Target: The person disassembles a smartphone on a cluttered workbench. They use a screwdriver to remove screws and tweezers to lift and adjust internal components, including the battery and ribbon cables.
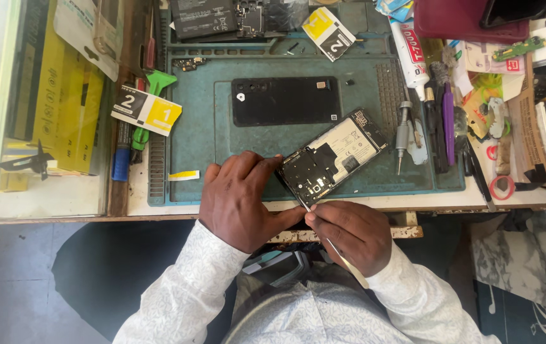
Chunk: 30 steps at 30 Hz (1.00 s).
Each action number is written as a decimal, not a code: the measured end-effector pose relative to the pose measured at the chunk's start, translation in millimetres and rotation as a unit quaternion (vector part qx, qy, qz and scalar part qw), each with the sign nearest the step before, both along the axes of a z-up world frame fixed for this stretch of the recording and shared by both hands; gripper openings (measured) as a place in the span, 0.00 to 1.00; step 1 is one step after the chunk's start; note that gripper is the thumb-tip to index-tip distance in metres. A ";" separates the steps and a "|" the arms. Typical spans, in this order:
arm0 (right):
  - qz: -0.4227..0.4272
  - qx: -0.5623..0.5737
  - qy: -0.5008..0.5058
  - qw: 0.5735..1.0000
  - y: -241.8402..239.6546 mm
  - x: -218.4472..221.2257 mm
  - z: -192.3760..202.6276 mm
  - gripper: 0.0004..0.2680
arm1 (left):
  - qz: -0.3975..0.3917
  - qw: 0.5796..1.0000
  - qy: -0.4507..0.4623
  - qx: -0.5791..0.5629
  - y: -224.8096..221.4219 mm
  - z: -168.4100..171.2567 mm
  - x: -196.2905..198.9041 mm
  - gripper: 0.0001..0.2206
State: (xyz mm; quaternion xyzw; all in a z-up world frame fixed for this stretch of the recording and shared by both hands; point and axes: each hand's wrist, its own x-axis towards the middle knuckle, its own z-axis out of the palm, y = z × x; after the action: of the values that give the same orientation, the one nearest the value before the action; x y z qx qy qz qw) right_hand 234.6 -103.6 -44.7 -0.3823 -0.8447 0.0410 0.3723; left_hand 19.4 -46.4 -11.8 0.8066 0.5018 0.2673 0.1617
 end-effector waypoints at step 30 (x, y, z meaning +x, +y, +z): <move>-0.055 -0.152 0.092 0.983 14.3 -19.1 24.1 0.05 | -0.004 1.000 -0.004 -0.003 0.5 -2.8 -1.2 0.34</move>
State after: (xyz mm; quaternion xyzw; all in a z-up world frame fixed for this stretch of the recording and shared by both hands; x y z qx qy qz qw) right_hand 215.5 -89.3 -20.7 -0.4752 -0.7681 0.1832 0.3880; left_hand 18.2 -45.9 -14.6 0.8070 0.4990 0.2678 0.1672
